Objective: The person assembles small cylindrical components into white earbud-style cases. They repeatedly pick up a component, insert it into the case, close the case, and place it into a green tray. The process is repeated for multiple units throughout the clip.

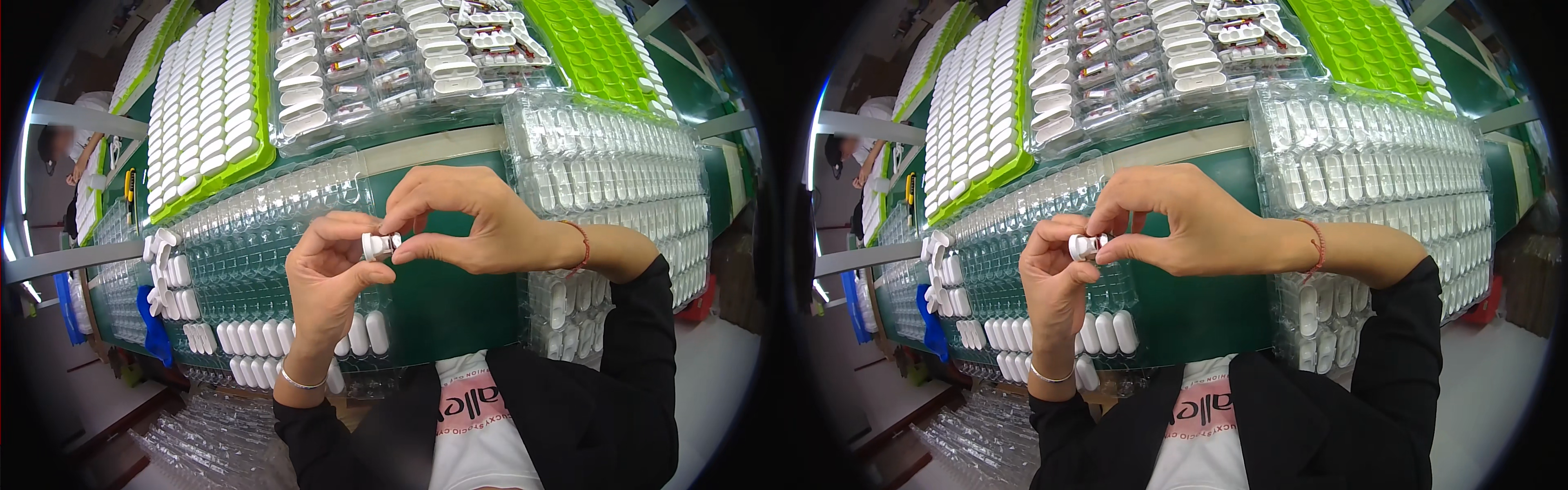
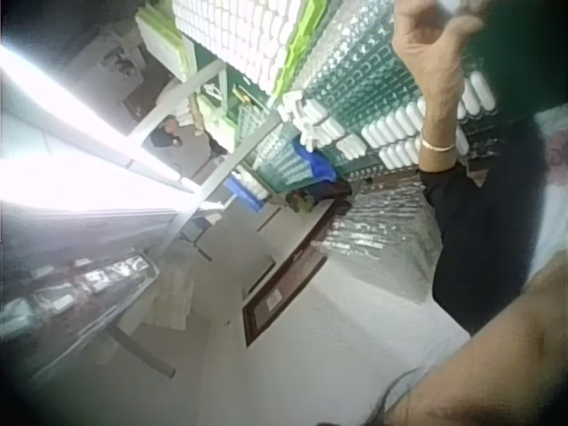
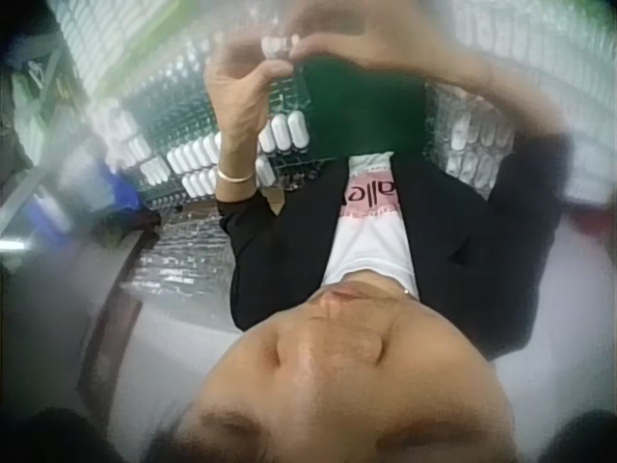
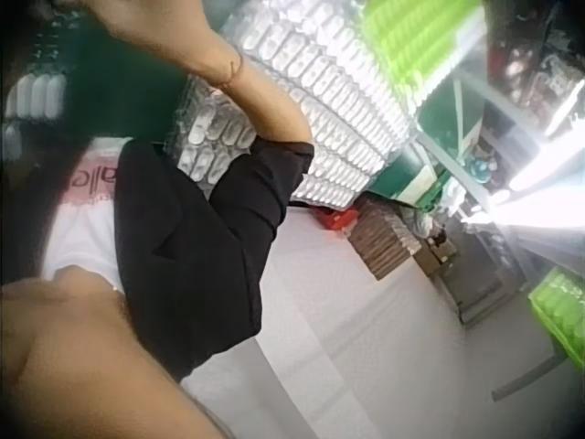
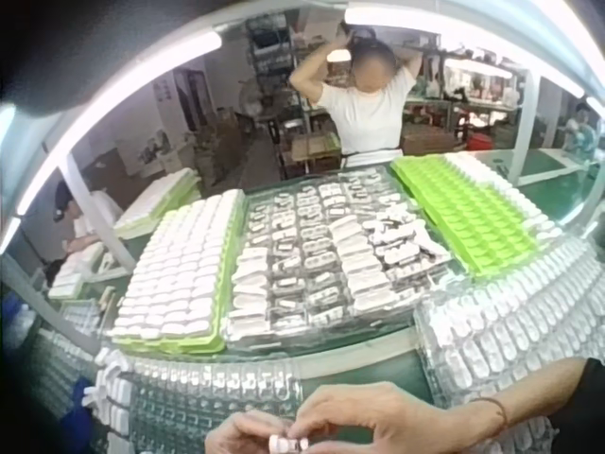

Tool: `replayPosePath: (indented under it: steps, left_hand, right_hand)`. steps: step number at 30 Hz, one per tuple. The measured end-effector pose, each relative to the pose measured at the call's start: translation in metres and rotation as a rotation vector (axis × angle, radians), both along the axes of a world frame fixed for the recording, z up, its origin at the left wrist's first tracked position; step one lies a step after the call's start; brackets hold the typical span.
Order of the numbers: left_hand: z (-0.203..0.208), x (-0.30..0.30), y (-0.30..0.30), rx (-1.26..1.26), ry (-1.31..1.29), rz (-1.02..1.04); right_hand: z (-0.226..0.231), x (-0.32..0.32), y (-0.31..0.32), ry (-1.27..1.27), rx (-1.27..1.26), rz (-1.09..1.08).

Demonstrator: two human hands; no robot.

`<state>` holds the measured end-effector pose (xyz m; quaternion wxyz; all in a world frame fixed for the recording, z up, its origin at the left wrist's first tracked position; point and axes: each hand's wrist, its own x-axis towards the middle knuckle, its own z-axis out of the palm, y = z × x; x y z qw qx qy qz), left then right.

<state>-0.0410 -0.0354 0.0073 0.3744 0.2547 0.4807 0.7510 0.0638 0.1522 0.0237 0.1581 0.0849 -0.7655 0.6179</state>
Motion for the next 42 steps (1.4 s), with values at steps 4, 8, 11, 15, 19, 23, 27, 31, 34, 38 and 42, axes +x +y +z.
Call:
replayPosePath:
  steps: [4,8,11,15,19,23,27,31,34,38,42]
  left_hand:
    - [-0.007,0.002,-0.001,0.046,0.023,0.057]
    - [0.002,0.003,0.003,-0.129,0.163,0.009]
    - [0.008,0.0,0.007,-0.254,0.189,0.001]
    - [0.006,-0.002,0.003,-0.172,0.175,0.028]
    - [0.02,0.001,0.013,-0.212,0.222,0.022]
    - [0.009,-0.001,0.016,-0.047,0.304,0.024]
    - [0.009,0.007,0.02,-0.014,0.289,0.076]
    - [0.001,0.015,0.031,0.05,0.231,0.128]
    - [0.004,0.014,0.038,0.027,0.174,0.108]
    - [0.012,-0.004,0.038,-0.008,0.201,0.006]
    - [0.02,-0.015,0.037,-0.091,0.316,-0.048]
  right_hand:
    - [0.0,0.0,-0.007,0.075,0.068,-0.066]
    - [-0.006,0.006,-0.004,0.036,0.085,-0.132]
    - [-0.006,0.006,0.001,-0.124,0.043,-0.1]
    - [-0.006,-0.002,-0.005,-0.047,-0.054,-0.061]
    - [-0.002,0.001,-0.001,-0.091,-0.05,-0.086]
    - [0.003,0.002,0.0,-0.029,-0.013,-0.099]
    - [0.006,0.001,-0.003,0.056,0.04,-0.159]
    - [0.006,0.006,-0.001,0.002,0.04,-0.189]
    - [0.004,0.008,0.002,-0.019,0.001,-0.219]
    - [0.013,0.003,0.009,-0.163,-0.087,-0.129]
    - [0.015,-0.002,0.014,-0.186,-0.222,-0.067]
